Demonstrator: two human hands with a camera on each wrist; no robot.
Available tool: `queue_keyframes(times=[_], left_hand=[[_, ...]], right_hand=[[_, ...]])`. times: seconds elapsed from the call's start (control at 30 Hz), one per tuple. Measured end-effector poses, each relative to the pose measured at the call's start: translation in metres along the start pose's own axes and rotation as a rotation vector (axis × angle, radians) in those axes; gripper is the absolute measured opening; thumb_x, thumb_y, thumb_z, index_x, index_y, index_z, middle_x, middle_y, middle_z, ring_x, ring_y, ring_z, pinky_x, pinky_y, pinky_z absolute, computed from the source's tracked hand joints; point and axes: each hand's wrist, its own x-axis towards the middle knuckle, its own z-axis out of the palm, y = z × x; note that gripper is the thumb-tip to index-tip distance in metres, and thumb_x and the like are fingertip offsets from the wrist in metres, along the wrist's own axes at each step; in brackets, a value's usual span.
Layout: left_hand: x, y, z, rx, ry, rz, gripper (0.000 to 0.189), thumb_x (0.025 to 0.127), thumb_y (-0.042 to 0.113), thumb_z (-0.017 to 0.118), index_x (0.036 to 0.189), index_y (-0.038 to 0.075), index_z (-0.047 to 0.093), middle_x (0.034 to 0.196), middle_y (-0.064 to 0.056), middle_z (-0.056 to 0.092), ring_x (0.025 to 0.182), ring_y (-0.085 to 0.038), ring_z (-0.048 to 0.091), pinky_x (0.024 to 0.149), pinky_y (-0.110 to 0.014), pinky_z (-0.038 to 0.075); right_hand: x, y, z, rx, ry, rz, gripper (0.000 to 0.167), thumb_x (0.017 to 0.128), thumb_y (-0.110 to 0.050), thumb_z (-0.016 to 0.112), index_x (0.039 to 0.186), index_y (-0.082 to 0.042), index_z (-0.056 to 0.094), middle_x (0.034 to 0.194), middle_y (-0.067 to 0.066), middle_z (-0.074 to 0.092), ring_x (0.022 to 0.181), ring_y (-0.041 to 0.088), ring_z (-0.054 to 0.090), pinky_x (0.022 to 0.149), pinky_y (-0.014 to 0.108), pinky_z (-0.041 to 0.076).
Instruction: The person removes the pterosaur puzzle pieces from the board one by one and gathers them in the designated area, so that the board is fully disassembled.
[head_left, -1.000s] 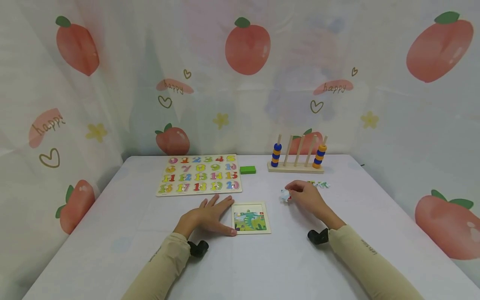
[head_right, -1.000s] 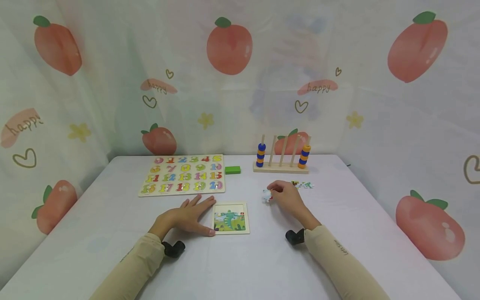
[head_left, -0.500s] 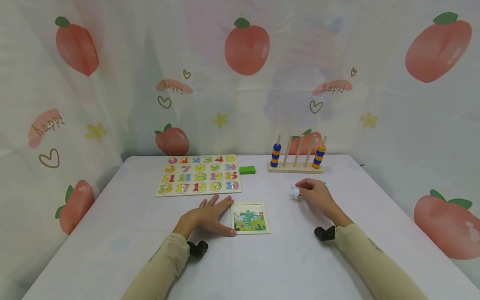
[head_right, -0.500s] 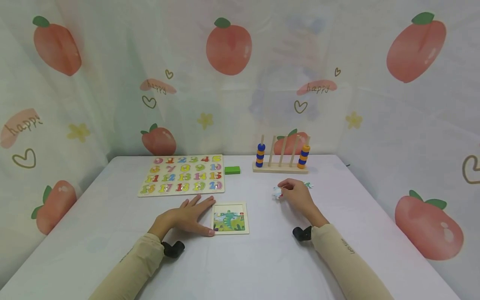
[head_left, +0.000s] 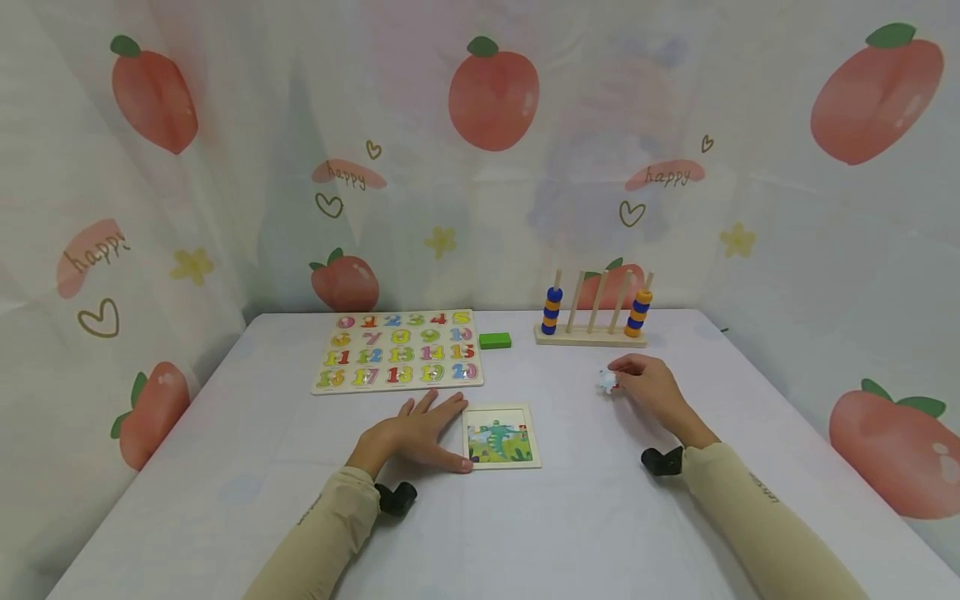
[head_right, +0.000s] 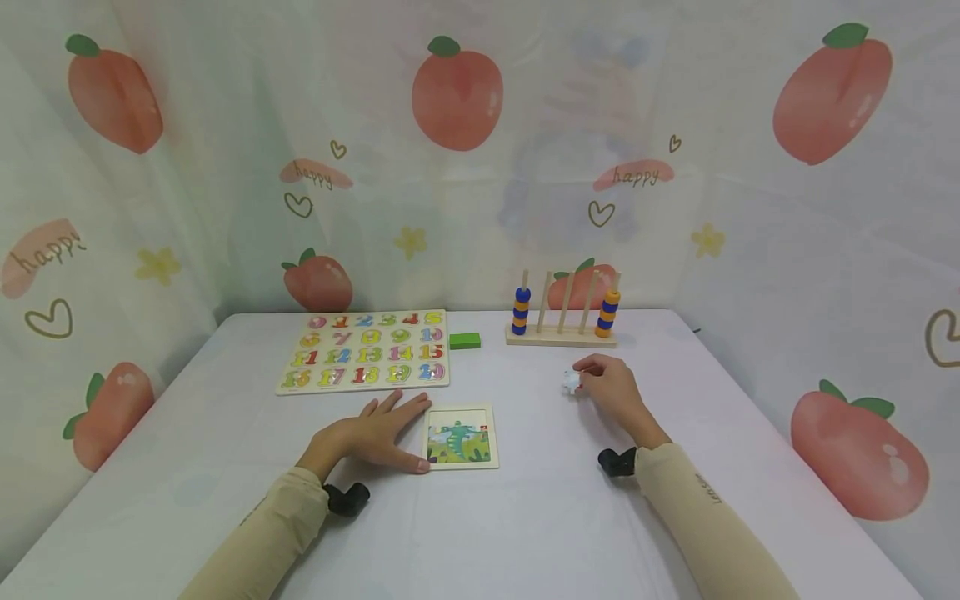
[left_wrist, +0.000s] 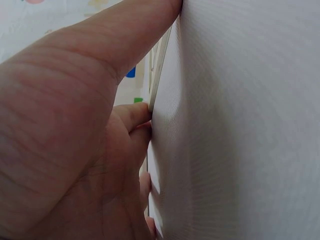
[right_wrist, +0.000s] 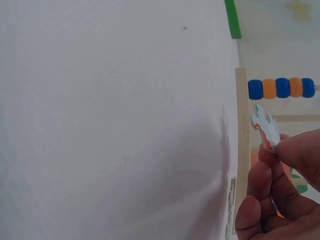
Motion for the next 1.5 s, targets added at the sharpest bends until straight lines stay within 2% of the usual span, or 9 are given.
queue_keyframes(times=[0.43, 0.9, 1.27, 1.5], left_hand=[[-0.006, 0.004, -0.004, -0.013, -0.008, -0.003, 0.107, 0.086, 0.062, 0.082, 0.171, 0.022, 0.031, 0.179, 0.001, 0.019, 0.165, -0.033, 0.002, 0.13, -0.058, 0.001], [-0.001, -0.001, 0.0, -0.013, -0.003, -0.005, 0.109, 0.085, 0.067, 0.08, 0.172, 0.024, 0.029, 0.179, 0.003, 0.017, 0.165, -0.031, 0.0, 0.13, -0.056, -0.002], [-0.006, 0.004, -0.006, -0.026, -0.006, 0.004, 0.108, 0.086, 0.063, 0.082, 0.171, 0.021, 0.03, 0.179, 0.002, 0.019, 0.165, -0.031, 0.003, 0.131, -0.056, 0.001], [-0.005, 0.003, -0.005, -0.021, -0.007, 0.007, 0.108, 0.086, 0.064, 0.082, 0.171, 0.021, 0.03, 0.179, 0.002, 0.019, 0.165, -0.032, 0.003, 0.131, -0.057, 0.001]], right_hand=[[0.001, 0.014, -0.015, -0.041, 0.027, 0.06, 0.029, 0.105, -0.004, 0.056, 0.127, 0.011, 0.068, 0.115, 0.027, 0.07, 0.096, 0.031, 0.063, 0.073, 0.026, 0.052], [0.001, 0.032, -0.037, -0.089, 0.062, 0.151, 0.035, 0.104, -0.006, 0.052, 0.131, 0.012, 0.064, 0.121, 0.029, 0.067, 0.101, 0.035, 0.059, 0.075, 0.032, 0.05], [0.003, 0.045, -0.053, -0.032, 0.08, 0.287, 0.042, 0.104, -0.011, 0.048, 0.138, 0.01, 0.06, 0.13, 0.03, 0.062, 0.106, 0.038, 0.055, 0.08, 0.036, 0.048], [0.007, 0.056, -0.062, -0.038, 0.118, 0.288, 0.041, 0.105, -0.012, 0.047, 0.136, 0.011, 0.062, 0.126, 0.03, 0.064, 0.102, 0.035, 0.054, 0.075, 0.036, 0.046]])
